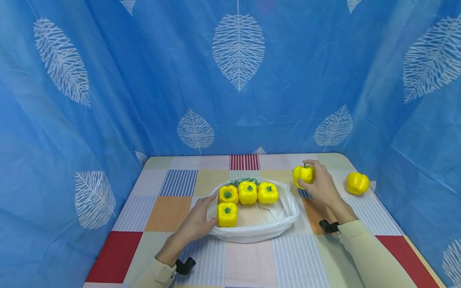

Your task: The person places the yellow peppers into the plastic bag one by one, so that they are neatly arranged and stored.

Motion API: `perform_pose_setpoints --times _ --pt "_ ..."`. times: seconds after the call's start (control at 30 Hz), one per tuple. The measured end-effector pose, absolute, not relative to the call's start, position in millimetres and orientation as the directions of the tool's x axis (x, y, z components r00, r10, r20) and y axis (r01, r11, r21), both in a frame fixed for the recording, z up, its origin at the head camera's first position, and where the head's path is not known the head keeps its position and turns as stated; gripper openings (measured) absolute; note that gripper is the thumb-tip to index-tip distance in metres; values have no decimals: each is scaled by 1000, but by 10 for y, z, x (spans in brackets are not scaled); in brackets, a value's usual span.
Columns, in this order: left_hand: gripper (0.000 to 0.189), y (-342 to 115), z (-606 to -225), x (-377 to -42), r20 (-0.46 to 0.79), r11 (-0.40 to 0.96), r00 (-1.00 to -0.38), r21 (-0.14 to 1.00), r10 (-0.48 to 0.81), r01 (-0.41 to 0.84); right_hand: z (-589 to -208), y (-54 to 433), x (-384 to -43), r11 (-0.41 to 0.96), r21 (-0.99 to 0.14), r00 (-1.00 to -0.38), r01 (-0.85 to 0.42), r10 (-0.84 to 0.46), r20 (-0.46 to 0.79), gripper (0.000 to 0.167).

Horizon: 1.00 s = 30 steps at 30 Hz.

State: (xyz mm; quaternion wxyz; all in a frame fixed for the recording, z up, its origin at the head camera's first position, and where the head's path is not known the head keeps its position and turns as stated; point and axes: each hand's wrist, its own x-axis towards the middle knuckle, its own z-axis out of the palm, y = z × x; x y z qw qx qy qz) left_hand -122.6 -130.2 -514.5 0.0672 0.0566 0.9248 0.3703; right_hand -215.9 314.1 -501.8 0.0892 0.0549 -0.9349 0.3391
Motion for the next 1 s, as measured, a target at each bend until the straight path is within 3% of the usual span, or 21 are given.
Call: perform_pose_setpoints --times 0.2,1.0 --pt "84 -1307 -5152 -1227 -85 720 -986 692 146 47 -4977 3099 -2144 768 -619 -981 -163 -58 186 79" --pt "83 -1329 -5156 -1223 -67 714 -980 695 185 88 -4845 2931 -1965 773 -549 -935 -316 -156 319 74"
